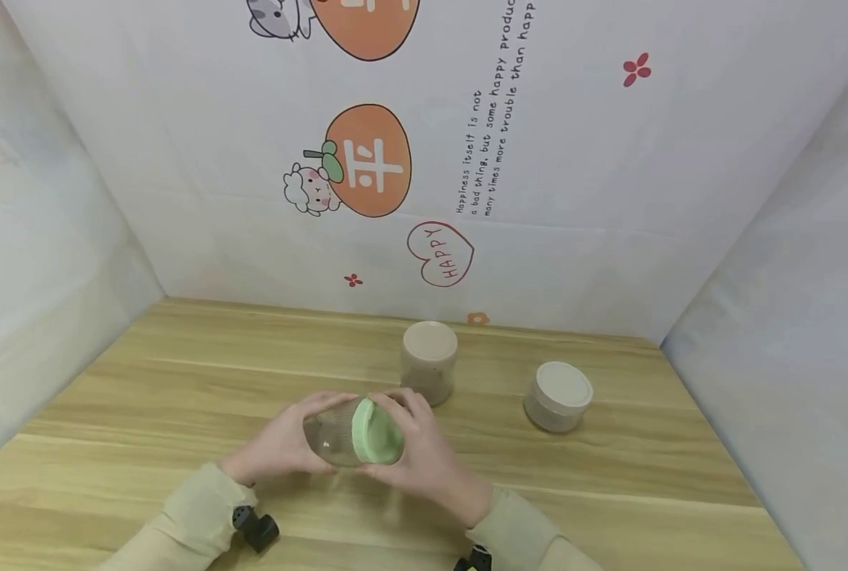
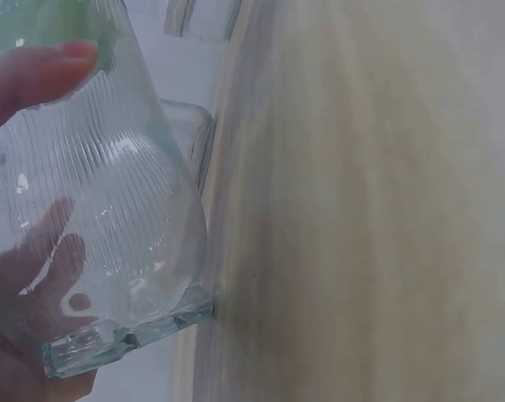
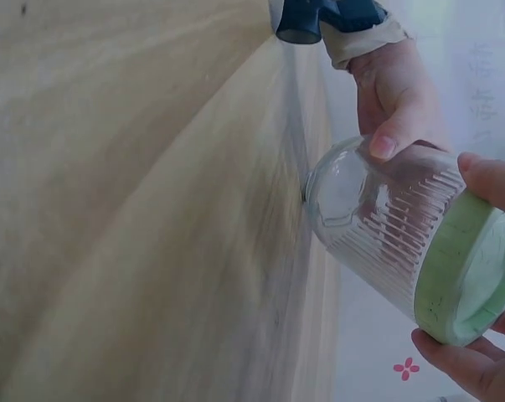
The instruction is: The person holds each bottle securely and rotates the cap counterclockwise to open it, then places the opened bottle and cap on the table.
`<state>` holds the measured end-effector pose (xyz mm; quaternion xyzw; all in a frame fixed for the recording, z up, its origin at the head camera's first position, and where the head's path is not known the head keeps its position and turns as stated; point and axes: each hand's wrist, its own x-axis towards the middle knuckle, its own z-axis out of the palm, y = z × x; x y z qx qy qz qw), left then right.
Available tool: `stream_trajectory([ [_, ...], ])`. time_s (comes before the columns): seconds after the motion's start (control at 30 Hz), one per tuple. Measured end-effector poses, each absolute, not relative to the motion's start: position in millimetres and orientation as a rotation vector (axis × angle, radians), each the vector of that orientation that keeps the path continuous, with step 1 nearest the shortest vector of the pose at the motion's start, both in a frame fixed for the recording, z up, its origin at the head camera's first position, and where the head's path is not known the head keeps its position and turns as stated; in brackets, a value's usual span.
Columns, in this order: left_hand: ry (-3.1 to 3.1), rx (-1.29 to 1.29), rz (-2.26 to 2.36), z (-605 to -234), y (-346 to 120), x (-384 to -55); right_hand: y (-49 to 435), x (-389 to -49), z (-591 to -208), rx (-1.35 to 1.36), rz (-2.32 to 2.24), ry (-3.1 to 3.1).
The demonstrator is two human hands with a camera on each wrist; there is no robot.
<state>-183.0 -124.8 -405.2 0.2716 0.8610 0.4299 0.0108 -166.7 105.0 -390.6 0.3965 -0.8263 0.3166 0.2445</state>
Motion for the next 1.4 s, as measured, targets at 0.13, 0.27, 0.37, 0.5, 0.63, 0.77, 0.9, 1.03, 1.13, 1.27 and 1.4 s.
stream_trajectory([
  [0.13,2.69,0.833,1.355,-407.3,-123.2,-180.7,107.5,-169.4,-391.6,1.121,0.811,-2.236],
  [0.27,2.729,0.836,1.332,-407.5,-121.6,-181.2,109.5,-172.3,-391.5,1.147,0.776,-2.225],
  [0.37,2.747,0.841,1.309,-407.8,-120.9,-182.5,110.4,-173.7,-392.4,1.158,0.773,-2.22],
  [0.5,2.751,0.848,1.31,-405.9,-120.3,-182.5,110.9,-173.2,-391.4,1.168,0.772,-2.236],
  [0.63,2.725,0.853,1.32,-406.2,-120.8,-181.9,112.6,-173.3,-389.9,1.201,0.759,-2.243],
  [0.77,2.612,0.873,1.377,-406.8,-124.3,-184.3,114.8,-175.2,-386.7,1.291,0.654,-2.211],
  [0.9,2.549,0.917,1.38,-404.9,-127.9,-186.7,116.0,-176.3,-383.8,1.334,0.568,-2.188],
  [1.03,2.537,0.95,1.357,-404.2,-131.4,-184.3,116.1,-175.4,-386.7,1.369,0.539,-2.17],
  [1.13,2.523,0.952,1.365,-404.2,-133.4,-183.6,115.9,-175.0,-387.4,1.4,0.52,-2.171],
  [1.27,2.52,0.925,1.379,-405.3,-134.5,-185.3,115.7,-174.6,-385.4,1.411,0.505,-2.235],
  [1.4,2.534,0.915,1.383,-405.6,-132.5,-187.8,115.8,-170.9,-381.7,1.337,0.62,-2.381],
])
